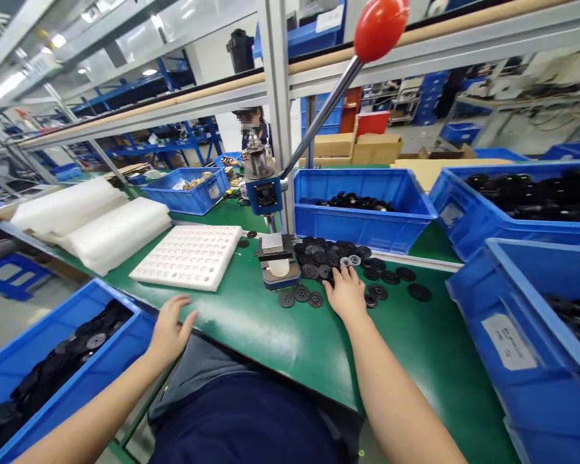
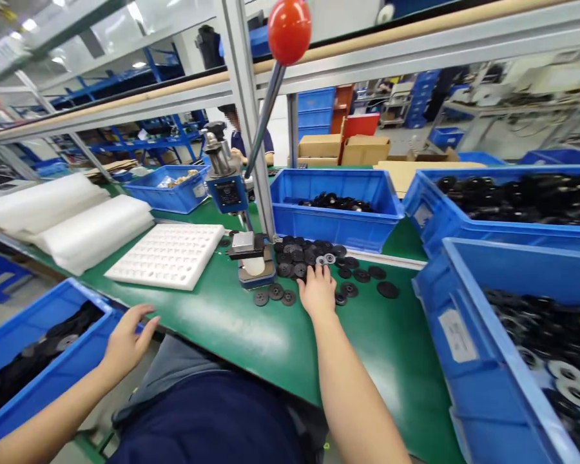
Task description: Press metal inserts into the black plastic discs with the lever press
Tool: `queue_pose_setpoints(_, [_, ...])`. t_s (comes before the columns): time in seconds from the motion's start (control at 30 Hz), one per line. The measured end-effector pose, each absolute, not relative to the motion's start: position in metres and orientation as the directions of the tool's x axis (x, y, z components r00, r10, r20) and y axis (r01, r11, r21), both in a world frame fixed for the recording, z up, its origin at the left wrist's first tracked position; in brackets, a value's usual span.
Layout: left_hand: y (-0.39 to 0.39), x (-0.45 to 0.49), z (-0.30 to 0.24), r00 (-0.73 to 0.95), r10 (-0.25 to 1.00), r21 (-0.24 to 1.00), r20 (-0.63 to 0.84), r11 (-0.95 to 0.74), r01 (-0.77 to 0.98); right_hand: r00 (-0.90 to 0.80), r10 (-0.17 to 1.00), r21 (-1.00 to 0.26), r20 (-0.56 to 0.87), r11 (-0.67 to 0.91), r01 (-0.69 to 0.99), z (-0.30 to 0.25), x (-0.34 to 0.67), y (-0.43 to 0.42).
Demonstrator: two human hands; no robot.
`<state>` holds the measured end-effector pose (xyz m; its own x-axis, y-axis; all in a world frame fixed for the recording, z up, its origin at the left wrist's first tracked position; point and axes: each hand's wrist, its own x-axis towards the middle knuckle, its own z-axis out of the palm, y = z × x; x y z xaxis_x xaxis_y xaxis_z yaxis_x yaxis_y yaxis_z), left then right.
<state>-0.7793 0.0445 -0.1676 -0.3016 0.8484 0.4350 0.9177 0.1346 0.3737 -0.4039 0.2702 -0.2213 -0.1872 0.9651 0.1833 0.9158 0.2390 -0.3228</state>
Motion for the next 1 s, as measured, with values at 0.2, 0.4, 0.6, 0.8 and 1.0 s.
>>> queue_pose_setpoints(0.2, [0.168, -0.785, -0.191, -0.229, 0.851, 0.183, 0.473, 0.159, 0.970, -0.177, 0.961, -0.288, 0.212, 0.234, 0.928, -0.225, -0.398, 0.272])
queue_pose_setpoints(0.4, [0.205, -0.818, -0.228, -0.216, 0.884, 0.074, 0.414, 0.204, 0.976, -0.178, 0.949, -0.306, 0.261, 0.256, 0.917, -0.241, -0.387, 0.274])
queue_pose_setpoints(0.6, [0.191, -0.860, -0.229, -0.145, 0.919, 0.061, 0.366, 0.131, 0.989, -0.180, 0.929, -0.300, 0.324, 0.281, 0.912, -0.252, -0.380, 0.273])
queue_pose_setpoints(0.8, [0.182, -0.860, -0.209, -0.221, 0.901, 0.094, 0.374, 0.200, 0.975, -0.215, 0.879, -0.275, 0.426, 0.352, 0.895, -0.244, -0.382, 0.273])
queue_pose_setpoints(1.0, [0.197, -0.860, -0.191, -0.183, 0.877, 0.255, 0.445, 0.072, 0.964, -0.254, 0.818, -0.213, 0.516, 0.410, 0.887, -0.248, -0.379, 0.273])
